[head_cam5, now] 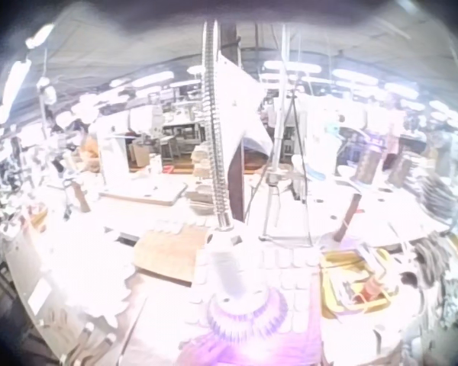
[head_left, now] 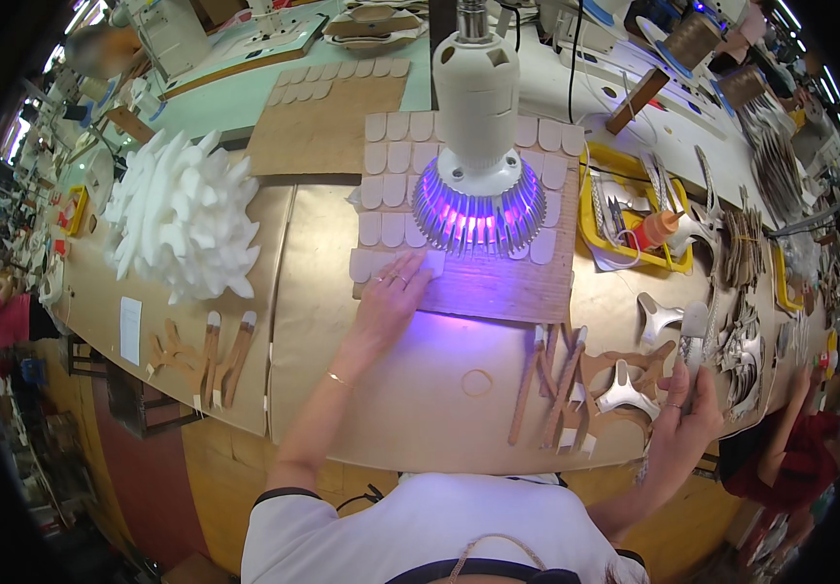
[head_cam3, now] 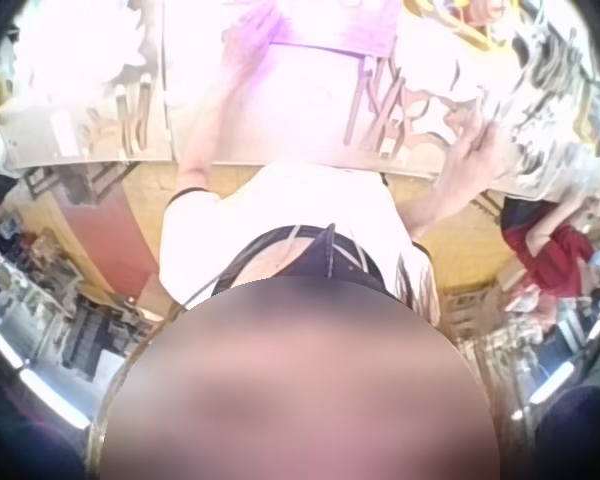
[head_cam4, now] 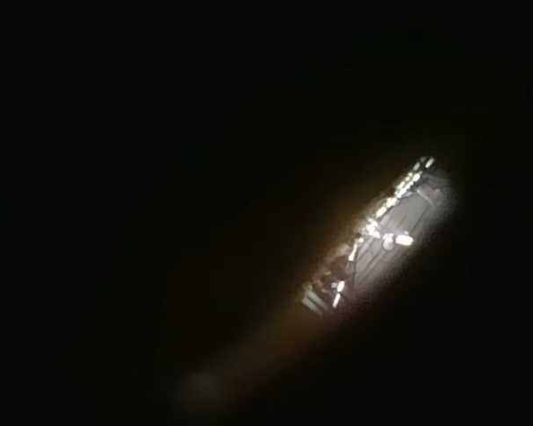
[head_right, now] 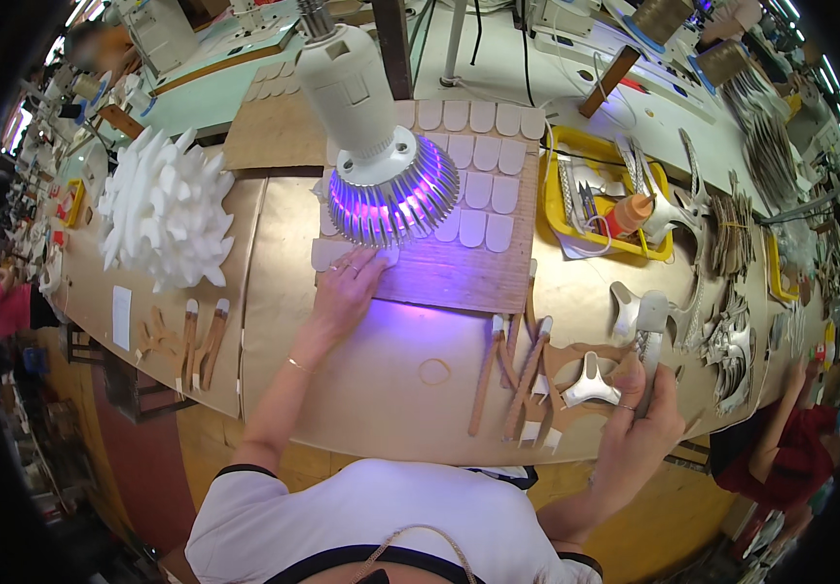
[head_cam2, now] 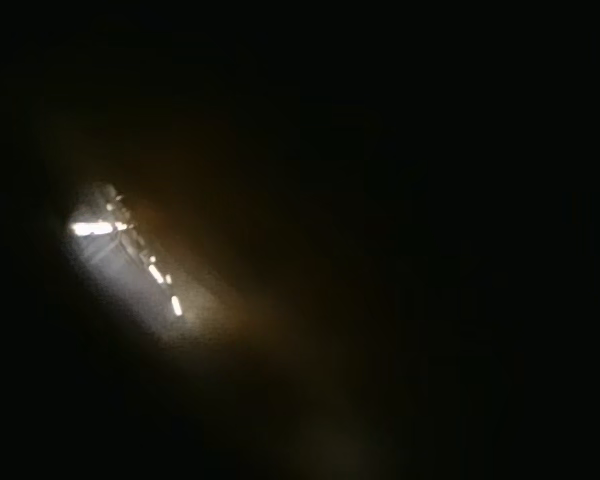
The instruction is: The person repeatedly picks up small white plastic pieces and silver metallic components, aligns them, and places them under a UV lamp to cure adhesive. The person handles the parts one at a time, occasionally using a small brush or tool to adjust placement.
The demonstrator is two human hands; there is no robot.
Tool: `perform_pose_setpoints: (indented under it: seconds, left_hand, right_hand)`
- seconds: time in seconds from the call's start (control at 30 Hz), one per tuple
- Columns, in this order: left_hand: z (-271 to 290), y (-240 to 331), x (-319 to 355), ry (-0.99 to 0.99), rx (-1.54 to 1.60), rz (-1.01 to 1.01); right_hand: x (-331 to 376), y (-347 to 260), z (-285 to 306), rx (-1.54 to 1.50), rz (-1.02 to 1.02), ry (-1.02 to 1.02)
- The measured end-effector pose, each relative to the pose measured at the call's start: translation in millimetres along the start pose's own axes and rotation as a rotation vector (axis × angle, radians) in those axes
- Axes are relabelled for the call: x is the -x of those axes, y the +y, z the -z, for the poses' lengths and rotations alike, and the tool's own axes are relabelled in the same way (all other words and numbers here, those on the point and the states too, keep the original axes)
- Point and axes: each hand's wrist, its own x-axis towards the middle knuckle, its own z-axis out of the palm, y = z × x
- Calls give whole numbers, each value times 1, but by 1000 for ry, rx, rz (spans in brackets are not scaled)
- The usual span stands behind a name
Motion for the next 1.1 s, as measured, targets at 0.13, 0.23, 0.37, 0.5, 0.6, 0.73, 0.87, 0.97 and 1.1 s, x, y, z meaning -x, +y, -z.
perform_pose_setpoints:
  seconds: [0.13, 0.23, 0.37, 0.5, 0.6, 0.73, 0.87, 0.97, 1.1]
  left_hand:
    - [-13, -3, 1, 153, 115, 83]
    - [-8, -8, -11, 413, 690, 494]
    - [25, 10, -25, 676, 823, 566]
    - [60, 63, -13, 607, 520, -17]
    - [72, 93, -6, 563, 537, -291]
    - [64, 108, -13, 676, 429, -505]
    - [59, 115, -15, 701, 434, -375]
    - [69, 126, -7, 498, 688, -60]
    - [88, 151, 2, 106, 1611, 471]
  right_hand:
    - [-3, -6, -5, -24, 46, -34]
    - [-3, -8, -3, -105, 16, -93]
    - [-1, -18, 1, -490, -99, -226]
    - [13, -37, -20, -847, -235, -386]
    - [14, -44, -46, -999, -206, -629]
    - [18, -46, -58, -789, -69, -877]
    - [23, -51, -62, -860, 64, -801]
    - [27, -56, -49, -831, -100, -703]
    - [27, -67, -36, -807, -133, -590]
